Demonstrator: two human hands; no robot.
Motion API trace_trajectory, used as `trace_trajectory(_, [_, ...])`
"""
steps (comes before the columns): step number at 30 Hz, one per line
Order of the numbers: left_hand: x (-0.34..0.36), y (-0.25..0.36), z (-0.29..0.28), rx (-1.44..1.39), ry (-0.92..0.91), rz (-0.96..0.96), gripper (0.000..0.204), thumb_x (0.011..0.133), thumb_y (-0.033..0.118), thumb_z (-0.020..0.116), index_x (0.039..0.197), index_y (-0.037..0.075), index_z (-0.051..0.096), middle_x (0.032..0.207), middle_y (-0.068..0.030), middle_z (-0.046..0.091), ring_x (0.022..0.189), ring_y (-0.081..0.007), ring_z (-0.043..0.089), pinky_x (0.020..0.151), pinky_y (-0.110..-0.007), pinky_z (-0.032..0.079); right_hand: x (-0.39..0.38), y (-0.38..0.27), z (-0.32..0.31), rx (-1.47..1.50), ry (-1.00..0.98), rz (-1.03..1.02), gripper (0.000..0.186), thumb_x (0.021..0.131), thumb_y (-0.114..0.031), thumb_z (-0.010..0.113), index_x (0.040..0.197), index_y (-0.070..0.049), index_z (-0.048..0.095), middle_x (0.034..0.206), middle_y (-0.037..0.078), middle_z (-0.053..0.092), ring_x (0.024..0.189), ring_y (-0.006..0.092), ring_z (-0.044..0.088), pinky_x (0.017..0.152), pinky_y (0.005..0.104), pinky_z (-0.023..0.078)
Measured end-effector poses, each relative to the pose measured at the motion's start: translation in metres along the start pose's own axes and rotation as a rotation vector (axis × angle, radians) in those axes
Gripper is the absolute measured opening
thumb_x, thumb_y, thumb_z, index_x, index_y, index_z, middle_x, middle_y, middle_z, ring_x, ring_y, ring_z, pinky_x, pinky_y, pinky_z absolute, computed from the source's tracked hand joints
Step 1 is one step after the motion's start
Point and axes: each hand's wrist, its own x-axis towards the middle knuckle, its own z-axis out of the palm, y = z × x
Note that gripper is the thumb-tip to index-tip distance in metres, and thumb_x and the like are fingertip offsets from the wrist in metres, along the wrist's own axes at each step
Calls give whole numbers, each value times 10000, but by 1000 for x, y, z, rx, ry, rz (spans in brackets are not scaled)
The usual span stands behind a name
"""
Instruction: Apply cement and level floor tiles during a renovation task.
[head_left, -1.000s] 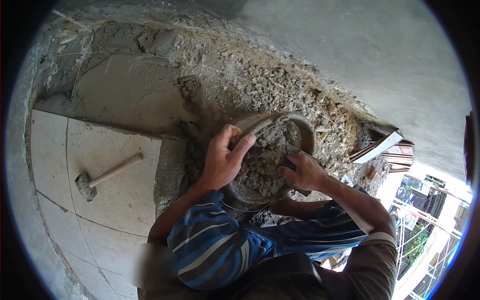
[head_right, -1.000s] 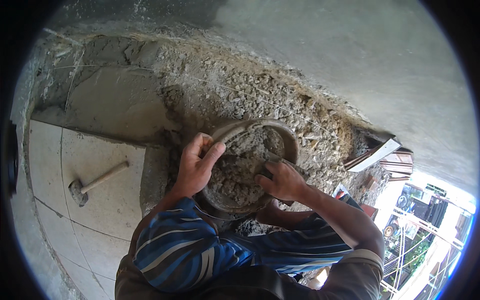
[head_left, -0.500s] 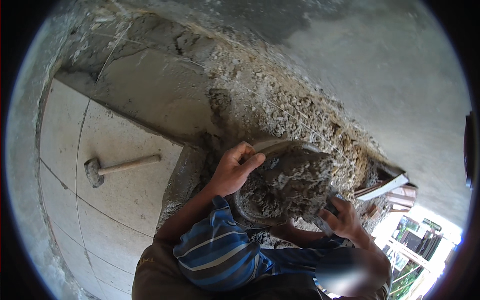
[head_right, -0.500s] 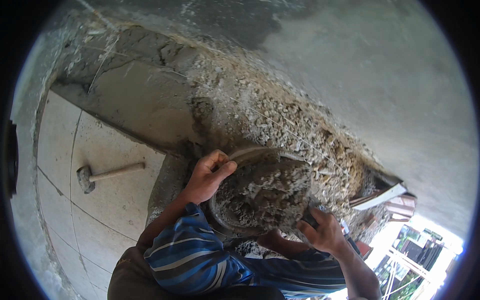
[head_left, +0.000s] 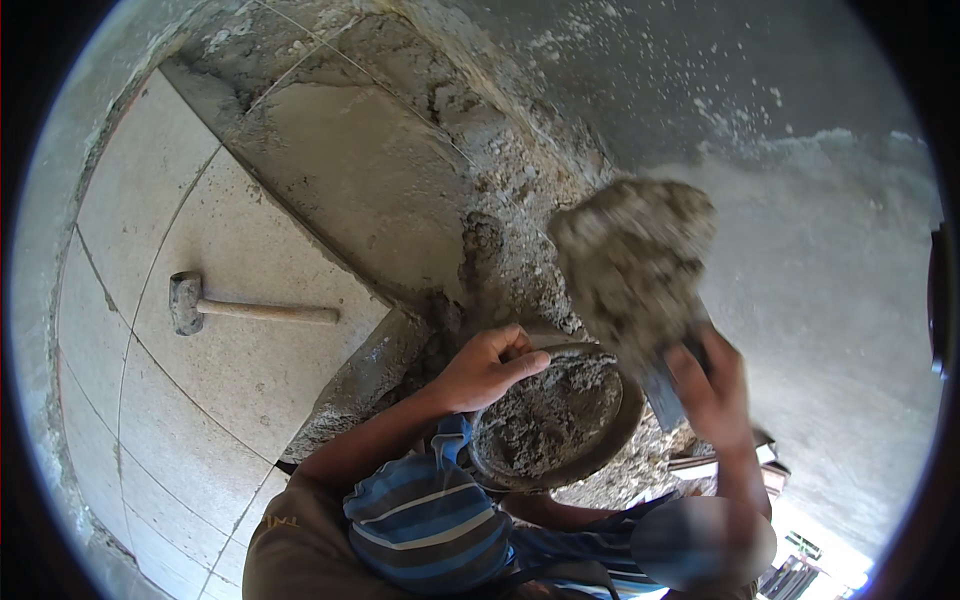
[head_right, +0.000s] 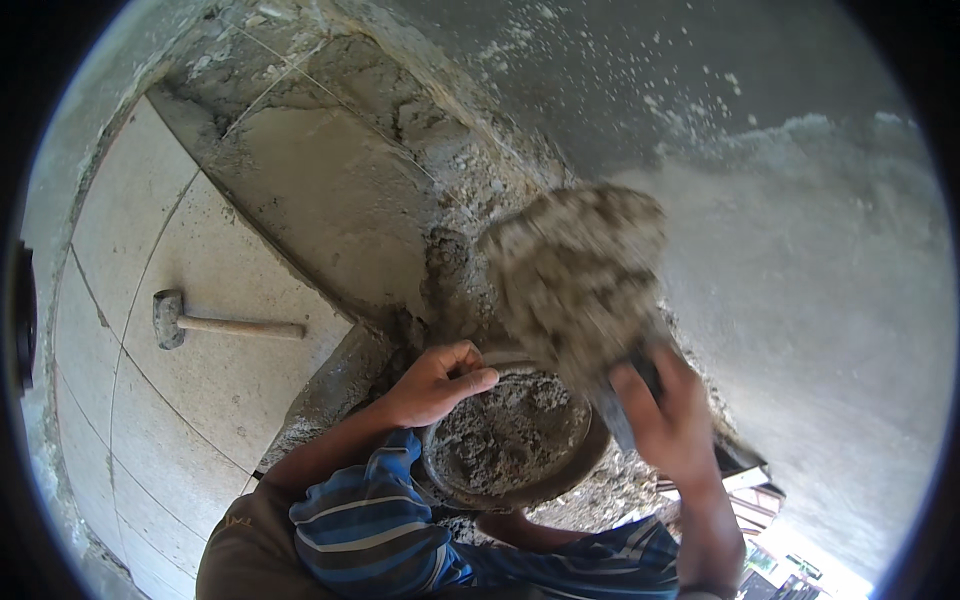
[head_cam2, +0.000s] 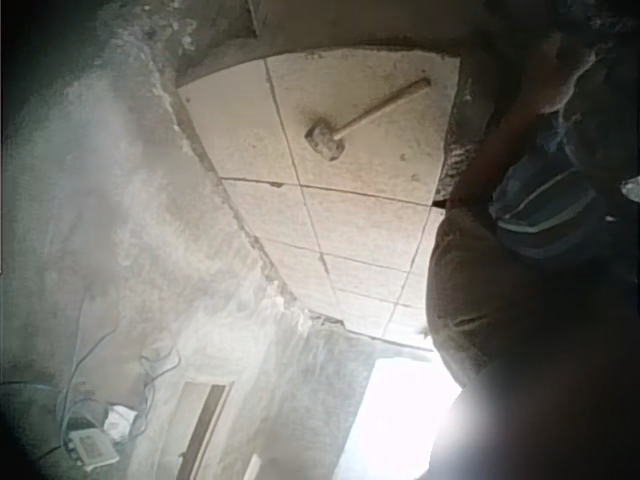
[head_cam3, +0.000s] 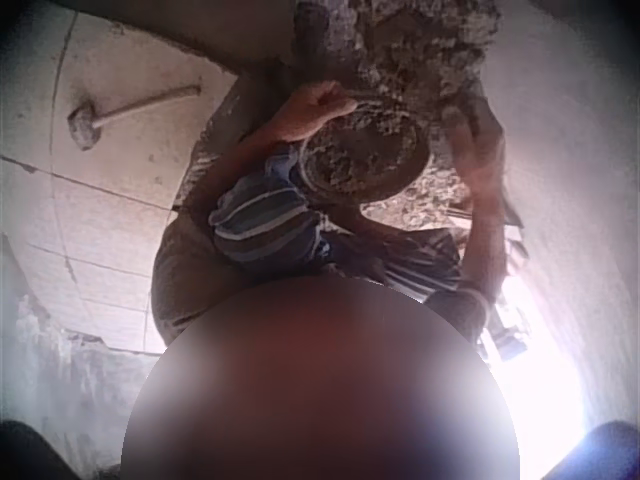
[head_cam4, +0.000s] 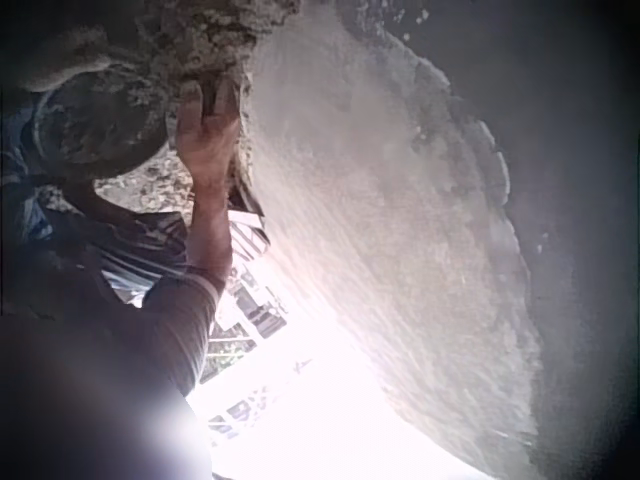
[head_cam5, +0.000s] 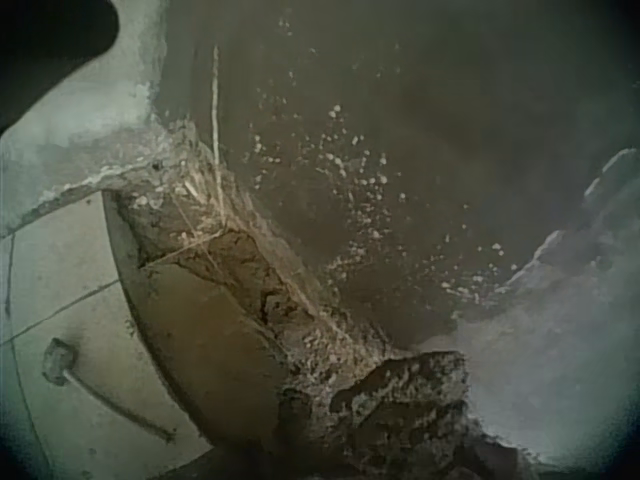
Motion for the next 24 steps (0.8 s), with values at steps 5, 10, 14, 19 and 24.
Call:
trace_trajectory(5, [13,0,7,8,-56,34,341,981,384,692,928,52,629,708,32,538,628,-57,459,556,-262,379,172,36,119,-850,81,-35,480,1004,-453,537,1208,-19,522,1005,223,713,903,434,705,765,531,562])
trace_trajectory(10, [0,-3,2,-9,-44,45,344,981,381,692,923,48,624,706,31,539,627,-58,468,552,-266,378,142,32,105,-821,222,-130,406,1003,-398,565,1157,-25,515,926,237,713,829,445,706,718,560,559])
trace_trajectory(14, [-1,2,-4,-65,-66,-33,334,984,364,691,906,47,618,705,35,531,628,-56,457,552,-271,375,151,16,92,-628,294,-318,373,1002,-365,569,1158,-27,543,906,242,705,783,476,683,682,571,548])
trace_trajectory(19, [7,6,0,-38,-85,-25,319,985,343,694,904,45,615,716,37,534,646,-52,446,569,-269,374,236,4,108,-583,135,-503,337,1026,-384,525,1159,-77,567,871,276,699,791,509,671,684,584,546])
trace_trajectory(24, [2,12,-3,-23,-79,-47,316,983,335,699,898,43,612,722,33,543,672,-51,455,584,-266,379,231,36,117,-706,-23,-317,335,1038,-403,495,1107,-89,588,862,293,692,837,504,677,729,587,557])
